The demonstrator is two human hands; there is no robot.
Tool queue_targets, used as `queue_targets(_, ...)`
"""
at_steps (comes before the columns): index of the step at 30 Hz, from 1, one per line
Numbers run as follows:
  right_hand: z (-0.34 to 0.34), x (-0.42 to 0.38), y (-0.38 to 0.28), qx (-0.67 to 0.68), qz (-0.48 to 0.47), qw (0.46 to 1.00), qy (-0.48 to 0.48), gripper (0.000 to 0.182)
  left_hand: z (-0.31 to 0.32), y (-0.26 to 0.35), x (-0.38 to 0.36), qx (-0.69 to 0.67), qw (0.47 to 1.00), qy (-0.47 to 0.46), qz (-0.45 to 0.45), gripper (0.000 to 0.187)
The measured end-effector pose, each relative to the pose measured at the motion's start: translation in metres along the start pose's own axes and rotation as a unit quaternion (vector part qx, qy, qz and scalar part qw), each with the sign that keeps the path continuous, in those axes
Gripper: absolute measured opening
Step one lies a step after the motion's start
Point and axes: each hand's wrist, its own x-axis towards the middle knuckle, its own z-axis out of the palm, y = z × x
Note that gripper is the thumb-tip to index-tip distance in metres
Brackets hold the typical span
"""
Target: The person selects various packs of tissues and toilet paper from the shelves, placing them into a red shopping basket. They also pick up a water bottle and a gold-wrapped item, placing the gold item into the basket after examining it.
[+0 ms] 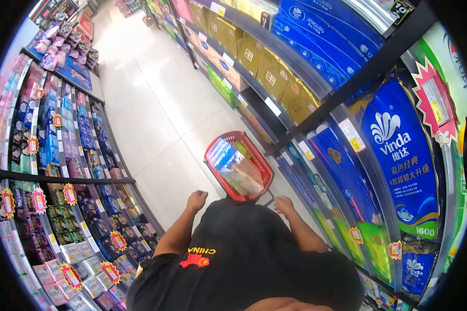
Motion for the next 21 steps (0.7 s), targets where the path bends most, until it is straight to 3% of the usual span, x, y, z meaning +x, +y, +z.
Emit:
queue_targets(2, 0.001, 0.01, -0.016, -0.032, -0.01, 0.999, -0.005, 0.031, 0.004, -0.023, 0.015, -0.006, 1.0, 0.013, 0.0, 0.048)
queue_targets(6, -0.005, 0.027, -0.029, -0.059, -0.034, 0.998, -0.005, 0.028, -0.015, 0.011, -0.016, 0.063, 0.998, 0.027, -0.012, 0.047)
queue_targets(11, -0.007, 0.037, -0.031, -0.077, -0.014, 0.996, 0.036, 0.027, -0.043, 0.023, 0.001, 0.084, 0.996, 0.015, 0.0, 0.045)
queue_targets(18, 0.059, 0.006, -0.048, -0.017, 0.042, 0.994, 0.101, 0.028, -0.102, 0.016, 0.073, 0.058, 0.995, 0.008, 0.076, 0.045)
queue_targets(21, 0.099, 0.017, -0.042, 0.025, 0.004, 0.999, 0.043, 0.03, -0.126, 0.003, 0.102, 0.072, 0.993, -0.006, 0.091, 0.045)
